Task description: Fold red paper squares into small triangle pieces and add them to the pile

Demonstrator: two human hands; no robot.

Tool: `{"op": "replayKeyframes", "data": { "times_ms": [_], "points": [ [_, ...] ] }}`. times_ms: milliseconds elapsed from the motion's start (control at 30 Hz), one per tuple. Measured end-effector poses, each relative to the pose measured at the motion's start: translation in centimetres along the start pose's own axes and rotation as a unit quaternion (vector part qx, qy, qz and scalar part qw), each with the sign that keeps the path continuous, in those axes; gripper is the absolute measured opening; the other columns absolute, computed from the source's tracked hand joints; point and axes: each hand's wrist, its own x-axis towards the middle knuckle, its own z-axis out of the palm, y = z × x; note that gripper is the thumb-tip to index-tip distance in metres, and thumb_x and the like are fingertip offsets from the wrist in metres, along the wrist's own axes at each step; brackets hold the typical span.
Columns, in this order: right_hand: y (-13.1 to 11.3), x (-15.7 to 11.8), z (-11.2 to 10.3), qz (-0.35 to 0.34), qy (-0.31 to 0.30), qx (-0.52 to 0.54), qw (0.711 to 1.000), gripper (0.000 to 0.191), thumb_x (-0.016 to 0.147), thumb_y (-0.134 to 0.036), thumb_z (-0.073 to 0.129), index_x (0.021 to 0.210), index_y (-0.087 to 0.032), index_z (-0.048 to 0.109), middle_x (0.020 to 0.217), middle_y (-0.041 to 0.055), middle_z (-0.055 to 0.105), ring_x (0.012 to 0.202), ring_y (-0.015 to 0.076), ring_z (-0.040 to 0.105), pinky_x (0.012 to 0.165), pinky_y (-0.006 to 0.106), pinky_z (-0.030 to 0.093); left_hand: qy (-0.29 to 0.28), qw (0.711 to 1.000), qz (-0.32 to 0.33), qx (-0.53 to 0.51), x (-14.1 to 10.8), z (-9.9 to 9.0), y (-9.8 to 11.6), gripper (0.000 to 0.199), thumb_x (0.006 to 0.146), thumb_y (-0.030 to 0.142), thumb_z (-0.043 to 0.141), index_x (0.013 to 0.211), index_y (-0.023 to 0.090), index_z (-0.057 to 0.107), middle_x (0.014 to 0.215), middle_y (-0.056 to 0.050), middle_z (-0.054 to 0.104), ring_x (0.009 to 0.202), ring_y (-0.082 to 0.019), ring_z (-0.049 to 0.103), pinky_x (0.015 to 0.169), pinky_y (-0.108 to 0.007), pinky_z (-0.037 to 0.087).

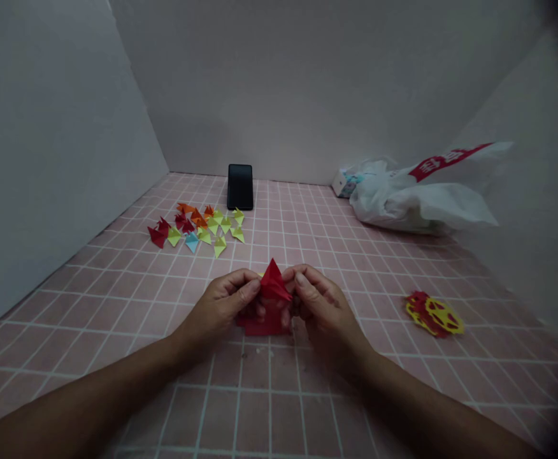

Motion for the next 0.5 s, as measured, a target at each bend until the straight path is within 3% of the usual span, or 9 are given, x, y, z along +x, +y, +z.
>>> {"op": "replayKeyframes", "data": {
  "times_ms": [200, 367, 500],
  "points": [
    [-0.5, 0.2, -0.3, 0.003, 0.021, -0.091, 0.996, 0.019, 0.080, -0.034, 0.072, 0.076, -0.018, 0.063, 0.069, -0.0020, 0.060, 0.060, 0.0104, 0.053, 0.060, 0.024, 0.044, -0.033, 0.997, -0.044, 0.045, 0.0, 0.0, 0.0, 0.024, 0.086, 0.041, 0.066, 0.085, 0.017, 0.063, 0.070, 0.001, 0.064, 0.063, -0.012, 0.058, 0.064, -0.025, 0.044],
    [-0.7, 0.0, 0.1, -0.012, 0.026, -0.170, 0.985, 0.019, 0.082, -0.030, 0.066, 0.071, -0.018, 0.058, 0.066, -0.0026, 0.055, 0.060, 0.0101, 0.047, 0.056, 0.023, 0.038, 0.044, 0.986, 0.084, 0.135, -0.5, 0.4, 0.8, 0.016, 0.086, 0.033, 0.066, 0.090, 0.018, 0.068, 0.088, -0.002, 0.064, 0.080, -0.015, 0.059, 0.072, -0.026, 0.046],
    [-0.7, -0.4, 0.4, -0.020, 0.028, -0.250, 0.968, 0.018, 0.083, -0.026, 0.062, 0.068, -0.018, 0.055, 0.063, -0.0027, 0.052, 0.058, 0.0104, 0.044, 0.053, 0.023, 0.036, 0.041, 0.988, 0.075, 0.131, -0.8, 0.7, 1.0, 0.015, 0.084, 0.031, 0.067, 0.082, 0.016, 0.069, 0.082, -0.001, 0.064, 0.076, -0.014, 0.058, 0.070, -0.025, 0.046]
  ]
}}
